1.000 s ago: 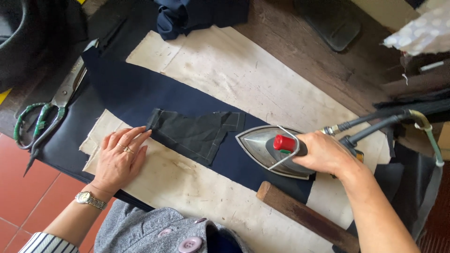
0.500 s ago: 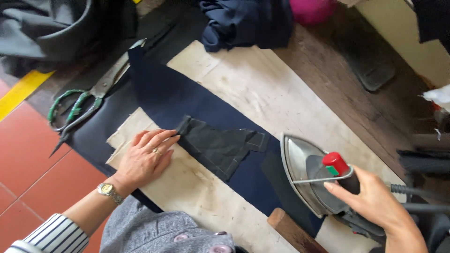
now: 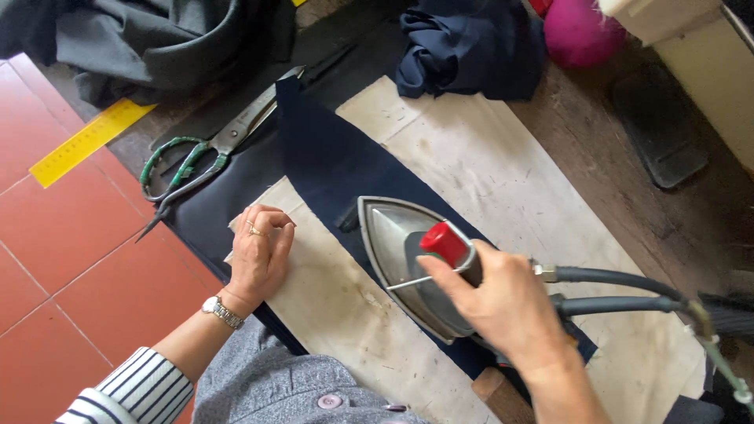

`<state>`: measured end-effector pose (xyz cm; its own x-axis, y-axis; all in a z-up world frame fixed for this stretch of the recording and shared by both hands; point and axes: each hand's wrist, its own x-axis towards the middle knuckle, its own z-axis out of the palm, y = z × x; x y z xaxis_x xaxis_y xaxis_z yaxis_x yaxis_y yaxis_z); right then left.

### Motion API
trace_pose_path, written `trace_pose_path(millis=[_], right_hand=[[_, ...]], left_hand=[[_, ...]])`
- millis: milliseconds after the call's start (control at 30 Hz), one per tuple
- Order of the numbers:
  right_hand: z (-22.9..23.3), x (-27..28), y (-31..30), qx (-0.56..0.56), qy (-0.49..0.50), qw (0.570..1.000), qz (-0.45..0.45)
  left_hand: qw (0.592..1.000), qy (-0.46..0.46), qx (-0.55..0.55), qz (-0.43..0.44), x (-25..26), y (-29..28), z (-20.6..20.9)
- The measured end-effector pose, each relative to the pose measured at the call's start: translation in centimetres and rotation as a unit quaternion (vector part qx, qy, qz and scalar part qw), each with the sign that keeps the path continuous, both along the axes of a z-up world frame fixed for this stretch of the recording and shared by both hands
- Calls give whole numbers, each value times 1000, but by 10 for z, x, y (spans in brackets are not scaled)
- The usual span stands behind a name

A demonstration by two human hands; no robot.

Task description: The person is ironing and pressing small fabric components using an industrial steam iron and a wooden pressing block to flatten seams.

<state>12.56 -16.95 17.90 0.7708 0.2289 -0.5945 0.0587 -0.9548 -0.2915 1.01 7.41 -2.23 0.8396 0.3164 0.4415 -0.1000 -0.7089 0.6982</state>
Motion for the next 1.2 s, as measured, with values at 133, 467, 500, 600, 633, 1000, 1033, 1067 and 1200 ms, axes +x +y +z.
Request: trace_pose_path(millis=[133, 467, 500, 600, 633, 1000, 1033, 1067, 1200], right_hand=[[-15, -7, 15, -26, -22, 999, 28], [-42, -5, 47, -41, -23, 998, 50], [-41, -2, 52, -23, -18, 999, 45], [-38, 3, 66, 11, -18, 999, 43], [-36, 5, 72, 30, -27, 998, 54], [-39, 4, 72, 77, -64, 990, 97], [-40, 3, 69, 72, -61, 990, 103], [-39, 1, 65, 72, -62, 991, 98], [-35, 3, 53, 75, -76, 987, 118]], left_hand=[[1000, -10, -14, 12, 1, 0, 3], [999, -1, -34, 1, 3, 4, 3], [999, -7, -40, -1, 3, 7, 0], [999, -13, -51, -9, 1, 9, -6], [999, -16, -51, -6, 0, 9, -7], [993, -16, -99, 57, -23, 25, -32], [993, -13, -98, 62, -27, 26, -33], [993, -12, -98, 57, -28, 26, -34], [994, -18, -92, 61, -26, 26, -36]])
